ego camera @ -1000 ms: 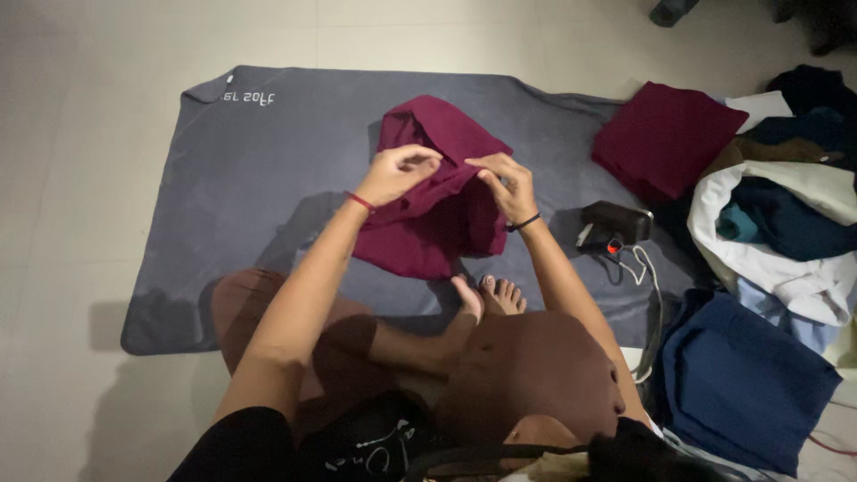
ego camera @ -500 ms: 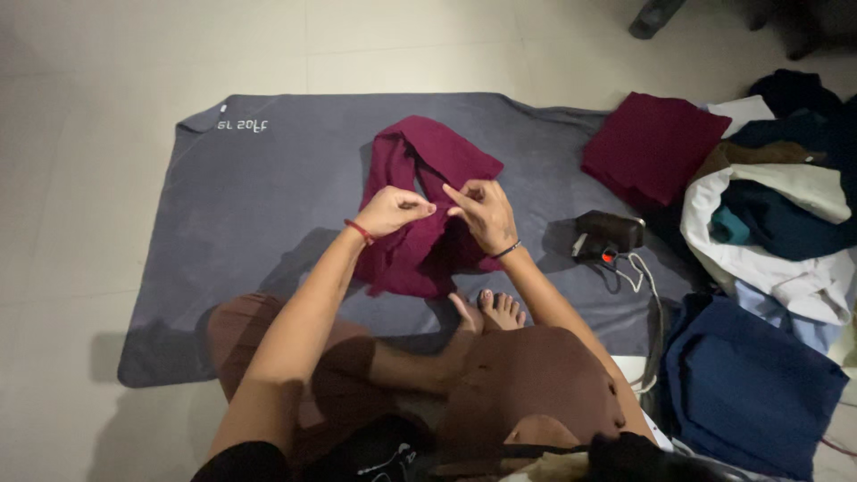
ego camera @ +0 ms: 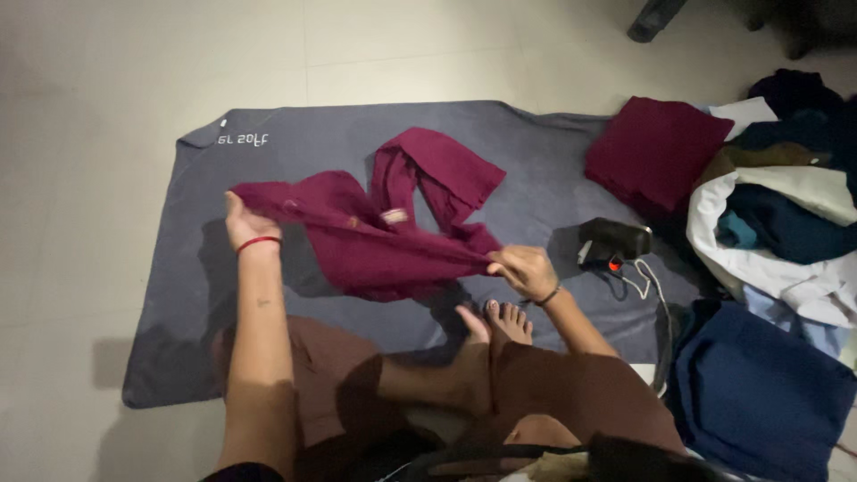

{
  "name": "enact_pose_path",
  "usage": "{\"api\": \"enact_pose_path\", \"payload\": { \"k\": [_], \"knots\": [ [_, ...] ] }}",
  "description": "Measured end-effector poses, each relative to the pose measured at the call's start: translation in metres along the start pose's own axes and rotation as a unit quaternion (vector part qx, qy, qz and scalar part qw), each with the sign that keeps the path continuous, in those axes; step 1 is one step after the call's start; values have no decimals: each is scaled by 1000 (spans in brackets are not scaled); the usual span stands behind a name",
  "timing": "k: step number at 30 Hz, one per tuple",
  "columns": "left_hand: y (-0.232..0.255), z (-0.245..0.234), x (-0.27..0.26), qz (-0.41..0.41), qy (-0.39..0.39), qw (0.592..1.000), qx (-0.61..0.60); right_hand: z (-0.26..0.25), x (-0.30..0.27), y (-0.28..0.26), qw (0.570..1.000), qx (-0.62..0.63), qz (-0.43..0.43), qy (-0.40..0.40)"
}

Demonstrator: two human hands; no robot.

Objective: The person irons a maroon long-sleeved shirt on a grey mat laid on the floor. They smooth the fabric, use a handheld iron to press the sleeves and body, fold the shirt, and then iron a second maroon garment with gold embroidery.

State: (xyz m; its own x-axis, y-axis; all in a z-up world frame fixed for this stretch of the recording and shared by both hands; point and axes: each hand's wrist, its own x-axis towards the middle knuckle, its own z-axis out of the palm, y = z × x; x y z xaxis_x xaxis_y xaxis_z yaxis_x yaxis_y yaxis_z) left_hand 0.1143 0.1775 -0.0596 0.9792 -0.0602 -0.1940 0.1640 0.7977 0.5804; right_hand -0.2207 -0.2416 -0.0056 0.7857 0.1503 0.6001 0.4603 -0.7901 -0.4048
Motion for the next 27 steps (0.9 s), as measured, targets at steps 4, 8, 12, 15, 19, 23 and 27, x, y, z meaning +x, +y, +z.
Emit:
{"api": "enact_pose_path", "payload": {
  "k": [4, 8, 12, 15, 19, 23, 27],
  "knots": [
    [-37, -22, 38, 46, 7, 998, 37, -21, 2, -6, 990, -73, 44, -110],
    [-101, -17, 47, 74, -49, 876, 474, -5, -18, 17, 927, -159, 206, -272],
    [-152, -7, 32, 108, -46, 636, 762, 38, -70, 66, 892, -189, 258, -321],
    [-170, -7, 29, -75, -8, 570, 818, 77, -107, 92, 958, -58, 203, -193],
    [-179, 28, 66, -120, 26, 768, 628, 90, -102, 119, 895, -67, 434, -73],
    [-161, 154, 127, -201, -124, 962, 135, 19, -10, 145, 912, -11, 323, 252],
    [-101, 314, 155, -37, -177, 983, 22, -85, 92, 108, 878, -74, 154, 446]
  ]
}}
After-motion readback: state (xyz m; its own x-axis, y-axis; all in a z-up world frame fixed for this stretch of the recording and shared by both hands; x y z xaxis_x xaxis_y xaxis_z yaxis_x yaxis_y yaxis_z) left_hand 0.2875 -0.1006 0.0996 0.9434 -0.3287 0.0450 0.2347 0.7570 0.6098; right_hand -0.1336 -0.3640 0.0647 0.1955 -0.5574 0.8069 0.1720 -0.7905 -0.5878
